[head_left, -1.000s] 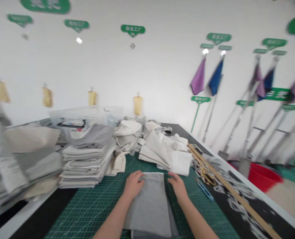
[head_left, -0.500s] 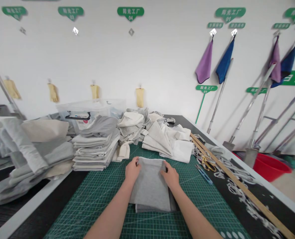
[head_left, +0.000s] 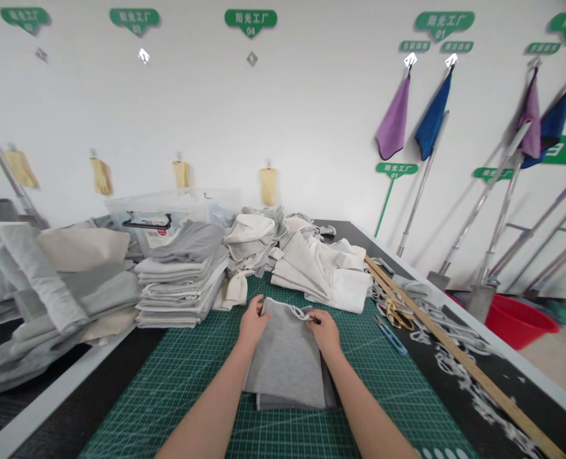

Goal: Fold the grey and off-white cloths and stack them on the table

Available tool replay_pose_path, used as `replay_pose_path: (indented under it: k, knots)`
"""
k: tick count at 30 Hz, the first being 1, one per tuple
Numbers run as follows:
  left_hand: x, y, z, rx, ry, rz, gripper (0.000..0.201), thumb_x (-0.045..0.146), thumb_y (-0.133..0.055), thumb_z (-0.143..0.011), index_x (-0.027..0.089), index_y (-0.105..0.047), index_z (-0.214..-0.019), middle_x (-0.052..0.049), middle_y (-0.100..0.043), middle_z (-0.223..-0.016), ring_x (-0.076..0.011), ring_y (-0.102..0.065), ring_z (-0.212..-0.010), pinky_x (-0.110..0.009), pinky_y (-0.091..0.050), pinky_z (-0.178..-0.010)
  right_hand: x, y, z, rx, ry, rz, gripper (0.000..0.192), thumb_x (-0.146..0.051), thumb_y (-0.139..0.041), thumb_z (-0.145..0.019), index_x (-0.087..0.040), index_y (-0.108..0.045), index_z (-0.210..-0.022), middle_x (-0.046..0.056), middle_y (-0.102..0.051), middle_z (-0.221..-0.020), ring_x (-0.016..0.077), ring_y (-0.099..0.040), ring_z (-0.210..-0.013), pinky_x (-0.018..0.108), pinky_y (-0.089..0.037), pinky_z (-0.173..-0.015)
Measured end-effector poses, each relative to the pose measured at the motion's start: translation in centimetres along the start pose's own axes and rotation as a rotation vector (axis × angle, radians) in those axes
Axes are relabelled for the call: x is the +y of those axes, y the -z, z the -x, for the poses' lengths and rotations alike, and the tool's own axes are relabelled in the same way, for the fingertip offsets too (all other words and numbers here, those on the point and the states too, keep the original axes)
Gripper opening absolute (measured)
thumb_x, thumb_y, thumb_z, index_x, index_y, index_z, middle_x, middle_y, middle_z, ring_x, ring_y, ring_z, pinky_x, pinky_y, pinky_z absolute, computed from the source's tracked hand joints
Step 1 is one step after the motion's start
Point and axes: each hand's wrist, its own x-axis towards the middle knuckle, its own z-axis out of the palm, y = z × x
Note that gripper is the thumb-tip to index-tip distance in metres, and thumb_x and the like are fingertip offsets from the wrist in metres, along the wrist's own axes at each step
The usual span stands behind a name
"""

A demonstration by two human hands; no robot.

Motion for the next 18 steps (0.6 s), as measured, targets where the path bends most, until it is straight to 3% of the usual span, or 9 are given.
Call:
replay_pose_path:
  k: [6, 13, 18]
  knots:
    - [0.0, 0.1, -0.1, 0.023, 0.002, -0.074, 0.041, 0.021, -0.050, -0.066, 0.016, -0.048, -0.106, -0.002, -0.060, -0.080, -0.0120, -0.054, -0.070, -0.022, -0.039, -0.066, -0.1, 0.3, 0.1, 0.044, 0.037, -0.056, 0.016, -0.027, -0.046, -0.064, -0.022, -0.061, -0.069, 0.001, -0.057, -0.079, 0.0153, -0.051, -0.074, 0.026, -0.038, -0.068]
    - [1.0, 0.6, 0.5, 0.035, -0.077, -0.119, 0.022, 0.028, -0.047, -0.069, 0.018, -0.063, -0.080, -0.002, -0.058, -0.075, -0.0123, -0.052, -0.070, -0.024, -0.039, -0.069, -0.2, 0.4, 0.2, 0.103, 0.078, -0.155, 0.015, -0.027, -0.049, -0.063, -0.020, -0.062, -0.067, 0.004, -0.057, -0.084, 0.0163, -0.051, -0.081, 0.028, -0.037, -0.074]
    - [1.9, 1.0, 0.9, 0.172, -0.208, -0.165, 0.020, 0.026, -0.049, -0.068, 0.019, -0.064, -0.077, -0.003, -0.057, -0.082, -0.0152, -0.050, -0.080, -0.028, -0.037, -0.076, -0.1, 0.3, 0.1, 0.135, 0.082, -0.232, 0.017, -0.028, -0.050, -0.064, -0.018, -0.062, -0.069, 0.006, -0.058, -0.084, 0.0167, -0.051, -0.082, 0.029, -0.037, -0.077]
